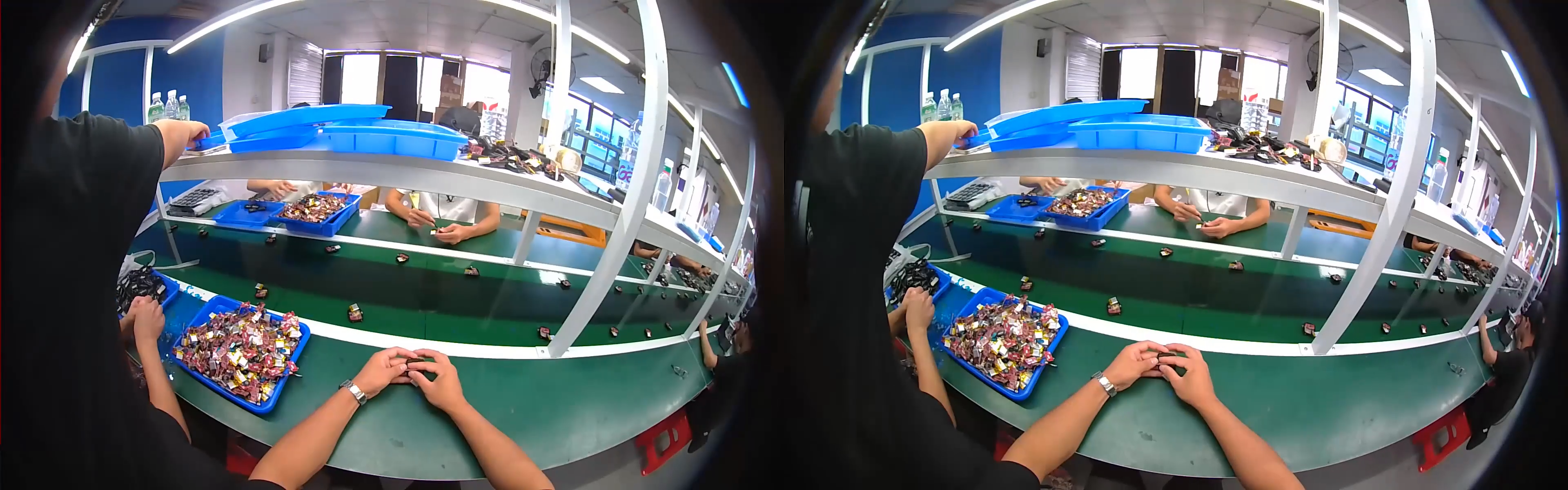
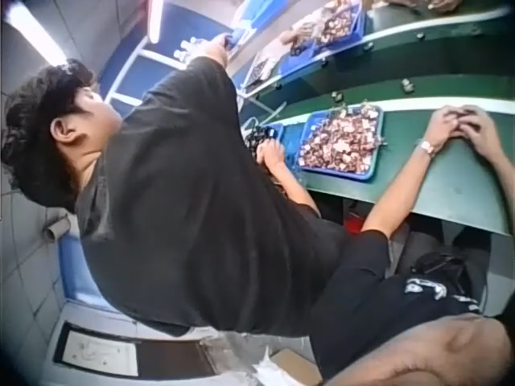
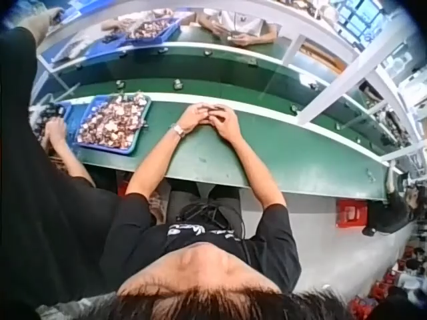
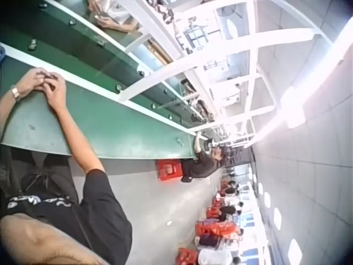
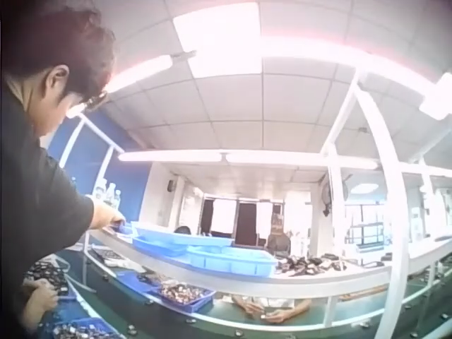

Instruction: Sorting and inspecting small electronic components at an assembly line.

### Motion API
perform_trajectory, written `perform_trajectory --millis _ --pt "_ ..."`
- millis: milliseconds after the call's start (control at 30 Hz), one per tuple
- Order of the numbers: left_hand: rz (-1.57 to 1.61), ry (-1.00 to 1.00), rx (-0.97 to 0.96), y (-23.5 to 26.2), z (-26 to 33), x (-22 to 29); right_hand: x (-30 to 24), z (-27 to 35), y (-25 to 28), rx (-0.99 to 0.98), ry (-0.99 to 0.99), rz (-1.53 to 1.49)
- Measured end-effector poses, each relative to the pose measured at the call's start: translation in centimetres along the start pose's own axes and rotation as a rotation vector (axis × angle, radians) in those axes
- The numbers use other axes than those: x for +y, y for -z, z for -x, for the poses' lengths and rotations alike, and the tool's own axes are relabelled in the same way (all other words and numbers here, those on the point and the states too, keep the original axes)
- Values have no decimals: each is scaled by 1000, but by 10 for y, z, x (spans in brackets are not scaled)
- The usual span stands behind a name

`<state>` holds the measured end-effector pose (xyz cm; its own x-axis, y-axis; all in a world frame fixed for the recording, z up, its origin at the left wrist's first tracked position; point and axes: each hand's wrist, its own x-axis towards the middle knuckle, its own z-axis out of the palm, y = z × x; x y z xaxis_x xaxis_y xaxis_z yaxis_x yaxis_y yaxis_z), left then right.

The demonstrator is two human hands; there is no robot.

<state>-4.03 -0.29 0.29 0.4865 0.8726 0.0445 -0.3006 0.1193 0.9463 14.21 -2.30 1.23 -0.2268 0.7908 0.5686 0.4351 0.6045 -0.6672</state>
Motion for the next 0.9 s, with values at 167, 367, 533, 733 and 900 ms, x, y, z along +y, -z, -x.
perform_trajectory --millis 167,367,533,733,900 --pt "13 4 48 2 0 1 -7 -5 4 -15 79 42" --pt "20 -11 6 4 1 3 -4 -3 1 28 40 66" --pt "12 -34 31 -1 0 2 -1 -2 -5 54 -1 34" --pt "27 -44 32 0 0 0 -2 -3 -5 68 77 66" --pt "4 -28 60 1 0 0 2 -2 -7 65 7 20"
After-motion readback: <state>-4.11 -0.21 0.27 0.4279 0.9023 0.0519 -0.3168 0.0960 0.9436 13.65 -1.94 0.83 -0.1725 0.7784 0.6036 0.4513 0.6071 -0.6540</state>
